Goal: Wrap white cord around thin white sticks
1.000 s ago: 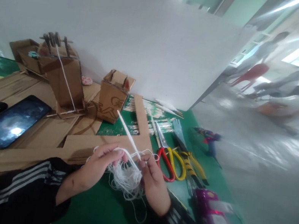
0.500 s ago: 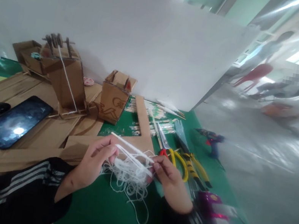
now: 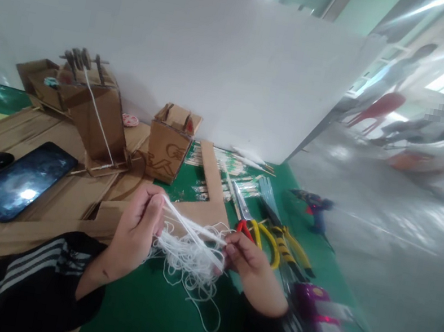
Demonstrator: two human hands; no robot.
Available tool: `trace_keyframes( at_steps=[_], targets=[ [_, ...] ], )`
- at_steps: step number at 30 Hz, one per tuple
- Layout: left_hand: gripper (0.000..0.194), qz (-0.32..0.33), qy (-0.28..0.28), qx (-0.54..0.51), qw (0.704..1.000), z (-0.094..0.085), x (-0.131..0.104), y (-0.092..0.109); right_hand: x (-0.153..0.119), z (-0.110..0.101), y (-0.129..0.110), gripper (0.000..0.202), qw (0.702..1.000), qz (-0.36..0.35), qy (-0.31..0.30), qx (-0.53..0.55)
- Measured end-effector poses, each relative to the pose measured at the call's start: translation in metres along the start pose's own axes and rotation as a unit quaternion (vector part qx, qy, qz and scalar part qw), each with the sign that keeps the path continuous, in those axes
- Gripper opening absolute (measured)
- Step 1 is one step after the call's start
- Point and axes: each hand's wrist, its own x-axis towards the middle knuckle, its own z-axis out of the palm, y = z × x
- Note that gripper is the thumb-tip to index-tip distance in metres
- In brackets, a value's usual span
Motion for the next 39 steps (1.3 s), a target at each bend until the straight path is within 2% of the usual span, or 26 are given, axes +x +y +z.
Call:
trace_keyframes(
  at_steps=[2,5,7,8,12,14,16,19,21,23,26,29,32,34,37,39],
  targets=[
    [0.016,-0.079,-0.033,-0.085,0.993,-0.002,0.005,0.006,0.0,-0.001,0.002,0.032,1.0,-0.004,-0.004,-0.016],
    [0.018,-0.237,-0.106,-0.231,0.938,-0.004,0.013,0.013,0.0,-0.002,0.002,0.032,1.0,-0.003,-0.017,-0.012],
    [0.02,-0.291,-0.135,-0.259,0.911,-0.004,0.016,0.013,0.0,-0.002,0.0,0.033,0.999,0.013,-0.035,0.009],
    [0.021,-0.298,-0.141,-0.245,0.912,-0.003,0.016,0.011,-0.001,-0.001,-0.002,0.034,0.998,0.028,-0.044,0.02],
    [0.026,-0.272,-0.145,-0.065,0.949,0.001,0.012,-0.004,-0.003,0.006,-0.004,0.032,0.991,0.084,-0.078,0.069],
    [0.028,-0.248,-0.147,0.024,0.957,0.002,0.008,-0.011,-0.003,0.012,-0.002,0.033,0.985,0.103,-0.103,0.096],
    [0.024,-0.224,-0.158,0.065,0.959,0.002,0.005,-0.015,-0.003,0.017,0.0,0.033,0.977,0.116,-0.12,0.129],
    [0.018,-0.183,-0.178,0.076,0.964,-0.001,-0.001,-0.016,-0.003,0.022,0.001,0.033,0.969,0.133,-0.109,0.176],
    [0.017,-0.138,-0.172,0.081,0.972,-0.003,-0.006,-0.015,-0.002,0.023,0.001,0.034,0.964,0.142,-0.086,0.207],
    [0.024,-0.092,-0.172,0.093,0.976,-0.005,-0.01,-0.014,-0.001,0.023,0.001,0.035,0.959,0.147,-0.066,0.233],
    [0.035,-0.051,-0.203,0.152,0.966,-0.007,-0.014,-0.012,0.0,0.023,0.004,0.035,0.957,0.155,-0.065,0.238],
    [0.033,-0.044,-0.205,0.206,0.956,-0.006,-0.014,-0.01,0.0,0.025,0.004,0.035,0.958,0.155,-0.075,0.23],
    [0.035,-0.057,-0.187,0.19,0.962,-0.003,-0.011,-0.01,-0.002,0.027,0.001,0.038,0.962,0.135,-0.065,0.229],
    [0.037,-0.079,-0.173,0.175,0.966,-0.001,-0.009,-0.012,-0.003,0.028,-0.003,0.045,0.969,0.096,-0.074,0.215],
    [0.038,-0.091,-0.145,0.18,0.969,-0.001,-0.005,-0.015,-0.004,0.028,-0.008,0.048,0.985,0.059,-0.099,0.13],
    [0.036,-0.053,-0.122,0.195,0.972,-0.001,-0.002,-0.015,-0.004,0.027,-0.007,0.041,0.991,0.079,-0.082,0.067]
  ],
)
